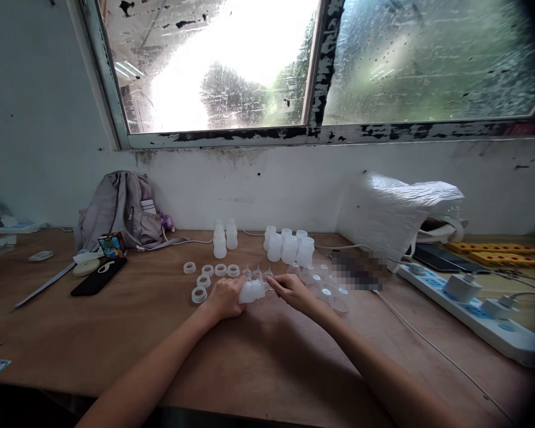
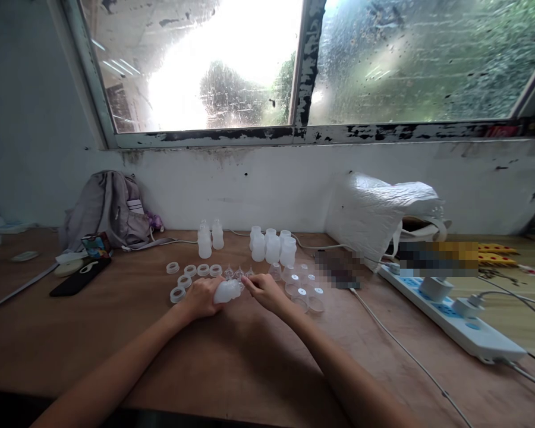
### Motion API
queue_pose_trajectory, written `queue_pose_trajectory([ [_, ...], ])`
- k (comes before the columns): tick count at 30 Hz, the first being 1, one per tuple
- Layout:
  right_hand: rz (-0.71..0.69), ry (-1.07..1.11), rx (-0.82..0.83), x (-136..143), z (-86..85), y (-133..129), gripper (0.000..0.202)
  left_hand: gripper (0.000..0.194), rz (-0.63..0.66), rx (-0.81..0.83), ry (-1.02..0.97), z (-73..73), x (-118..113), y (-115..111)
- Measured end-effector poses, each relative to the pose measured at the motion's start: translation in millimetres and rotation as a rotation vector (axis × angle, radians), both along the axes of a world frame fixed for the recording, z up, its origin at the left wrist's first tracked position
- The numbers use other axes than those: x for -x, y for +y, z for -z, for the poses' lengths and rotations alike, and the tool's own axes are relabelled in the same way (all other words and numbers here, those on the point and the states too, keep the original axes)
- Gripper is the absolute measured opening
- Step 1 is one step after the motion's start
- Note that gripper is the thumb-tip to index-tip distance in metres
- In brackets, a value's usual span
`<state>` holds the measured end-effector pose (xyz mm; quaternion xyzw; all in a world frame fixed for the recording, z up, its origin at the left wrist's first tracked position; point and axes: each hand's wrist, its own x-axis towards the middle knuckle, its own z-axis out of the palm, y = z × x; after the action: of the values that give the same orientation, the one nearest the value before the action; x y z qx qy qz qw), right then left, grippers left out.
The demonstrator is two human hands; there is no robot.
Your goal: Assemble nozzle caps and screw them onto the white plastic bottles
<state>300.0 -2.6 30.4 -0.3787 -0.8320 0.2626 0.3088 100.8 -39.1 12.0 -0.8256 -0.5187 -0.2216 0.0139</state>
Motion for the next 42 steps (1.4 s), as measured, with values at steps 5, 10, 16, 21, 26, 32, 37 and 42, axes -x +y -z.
queue_pose_trajectory([
  [5,-0.043,0.157,0.084,0,-5.4,-3,0.034,0.044,-0.031,0.148,-0.166,-3.1,-1,-2],
  [10,-0.240,0.310,0.307,2,-14.6,-10,0.045,0.053,0.230,0.389,-0.458,-4.1,-9,-3],
  [16,-0.005,0.251,0.119,13,-1.1,-18,0.031,0.046,0.071,0.308,-0.412,0.9,-15,-12],
  [21,-0.032,0.334,0.102,18,-3.8,-28,0.031,0.042,0.119,0.334,-0.441,-0.9,-20,-16],
  [26,-0.223,0.538,0.382,25,-8.9,-39,0.024,0.037,0.296,0.486,-0.490,1.5,-35,-18],
  [32,-0.009,0.766,0.312,35,-5.6,-51,0.018,0.048,-0.032,0.039,-0.233,4.3,-44,-22],
  [37,0.046,0.858,0.290,36,-5.2,-56,0.016,0.042,-0.021,-0.172,-0.116,4.8,-47,-22],
  [42,0.090,0.883,0.315,37,-0.1,-55,0.019,0.035,-0.063,-0.242,-0.055,7.3,-47,-23],
])
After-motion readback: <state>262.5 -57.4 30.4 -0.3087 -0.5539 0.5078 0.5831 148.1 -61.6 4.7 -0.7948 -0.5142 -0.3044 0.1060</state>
